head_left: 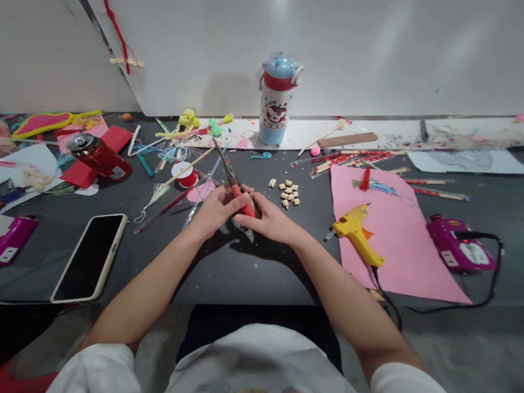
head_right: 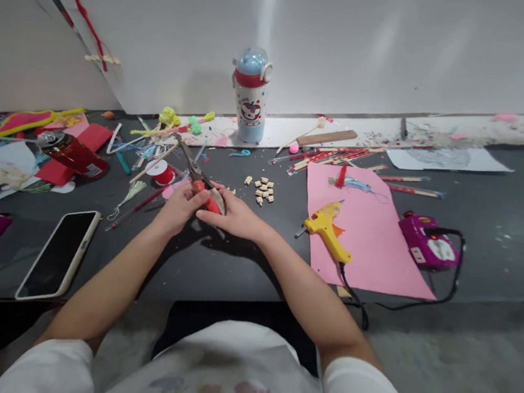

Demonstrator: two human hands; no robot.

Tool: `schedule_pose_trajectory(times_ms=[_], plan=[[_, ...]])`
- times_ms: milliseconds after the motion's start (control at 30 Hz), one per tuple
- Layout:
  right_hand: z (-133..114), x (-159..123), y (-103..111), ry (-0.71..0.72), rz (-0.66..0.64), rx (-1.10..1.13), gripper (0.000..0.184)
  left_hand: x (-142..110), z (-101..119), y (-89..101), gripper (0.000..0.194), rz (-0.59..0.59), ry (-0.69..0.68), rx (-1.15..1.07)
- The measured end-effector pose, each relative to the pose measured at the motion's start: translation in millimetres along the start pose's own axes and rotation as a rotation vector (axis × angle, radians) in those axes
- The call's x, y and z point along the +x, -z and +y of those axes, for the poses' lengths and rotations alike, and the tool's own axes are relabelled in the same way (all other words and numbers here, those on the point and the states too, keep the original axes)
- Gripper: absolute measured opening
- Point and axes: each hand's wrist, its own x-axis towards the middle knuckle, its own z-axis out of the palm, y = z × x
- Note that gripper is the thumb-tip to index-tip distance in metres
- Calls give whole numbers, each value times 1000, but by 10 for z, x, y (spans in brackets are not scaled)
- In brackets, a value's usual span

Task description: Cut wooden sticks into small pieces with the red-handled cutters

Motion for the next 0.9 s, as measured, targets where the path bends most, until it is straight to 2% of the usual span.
schedule_pose_trajectory(times_ms=[100,200,433,633,900], plan=[[-47,-23,21,-53,13,-86,74,-16,17,-6,51,-9,-33,40],[-84,-39,14,-115,4,-154,67,-31,21,-13,49,-32,-52,67],[-122,-44,-32,-93,27,-191,42,-64,52,-26,51,-69,-30,55],[-123,-44,-46,-108,63,-237,42,-84,81,-35,54,-63,10,-12],[-150,-50,-42,-107,57,-278,34,-117,109,-52,48,-38,-16,-13]])
